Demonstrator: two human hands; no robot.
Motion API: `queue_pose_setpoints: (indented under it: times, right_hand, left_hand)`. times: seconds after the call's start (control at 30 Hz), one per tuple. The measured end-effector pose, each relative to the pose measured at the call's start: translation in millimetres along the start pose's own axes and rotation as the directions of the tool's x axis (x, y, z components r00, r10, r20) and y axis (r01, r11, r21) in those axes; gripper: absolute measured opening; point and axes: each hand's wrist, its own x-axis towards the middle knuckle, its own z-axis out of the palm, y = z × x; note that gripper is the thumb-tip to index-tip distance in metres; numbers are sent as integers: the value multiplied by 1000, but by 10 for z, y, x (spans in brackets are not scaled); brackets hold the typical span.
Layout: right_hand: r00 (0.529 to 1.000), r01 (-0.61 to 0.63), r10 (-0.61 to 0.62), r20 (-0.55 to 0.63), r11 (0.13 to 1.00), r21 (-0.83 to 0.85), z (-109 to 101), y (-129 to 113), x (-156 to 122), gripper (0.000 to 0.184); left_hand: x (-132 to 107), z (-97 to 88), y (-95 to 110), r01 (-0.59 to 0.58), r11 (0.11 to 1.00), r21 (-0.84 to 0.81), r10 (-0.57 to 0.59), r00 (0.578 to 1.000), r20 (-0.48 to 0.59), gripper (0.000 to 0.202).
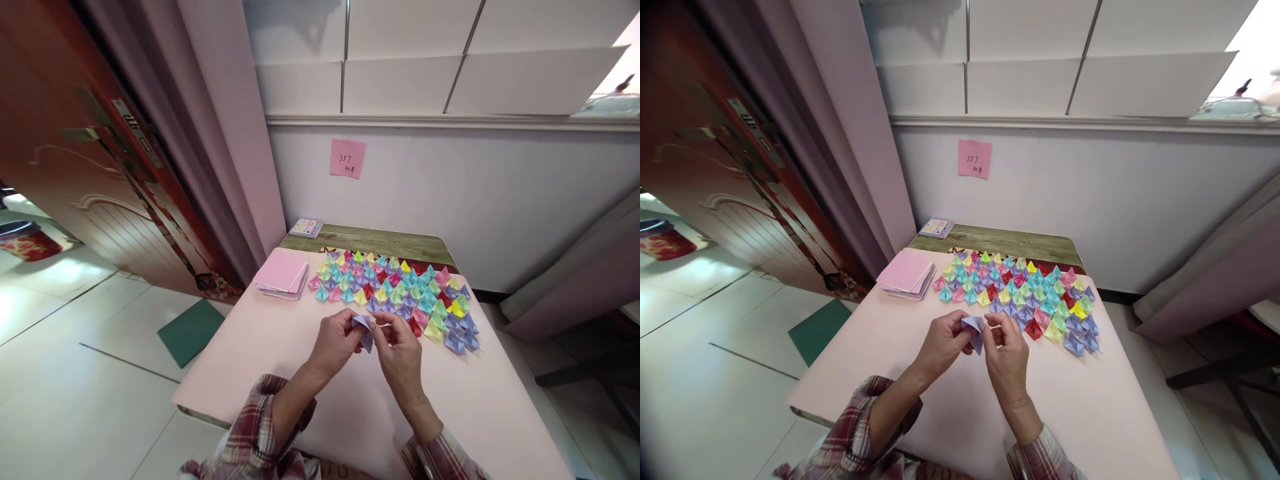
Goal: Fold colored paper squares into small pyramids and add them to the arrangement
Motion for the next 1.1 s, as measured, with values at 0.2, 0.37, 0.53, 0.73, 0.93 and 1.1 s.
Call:
queue_pose_setpoints:
  times: [0.2,0.37,0.53,0.73,0.93,1.1]
  right_hand:
    - [975,221,-217,54,970,-97,9,-26,-79,21]
    - [929,370,-356,105,908,-195,14,23,-103,34]
    - [923,381,-357,139,894,-234,74,-5,-168,47]
    - [938,346,-328,112,903,-253,122,-21,-185,46]
    - [921,370,-387,37,842,-392,102,58,-108,38]
    - [888,425,-458,45,779,-461,68,51,-21,30]
  left_hand:
    - [-18,-51,24,-192,927,323,215,976,-34,10]
    - [-54,-22,64,-230,838,495,310,947,-86,13]
    - [-60,29,46,-228,799,556,344,932,-112,13]
    - [-55,42,31,-205,765,611,334,937,-103,10]
    - [-60,96,-12,-191,755,627,324,940,-105,6]
    - [-68,123,-45,-240,763,600,381,917,-118,11]
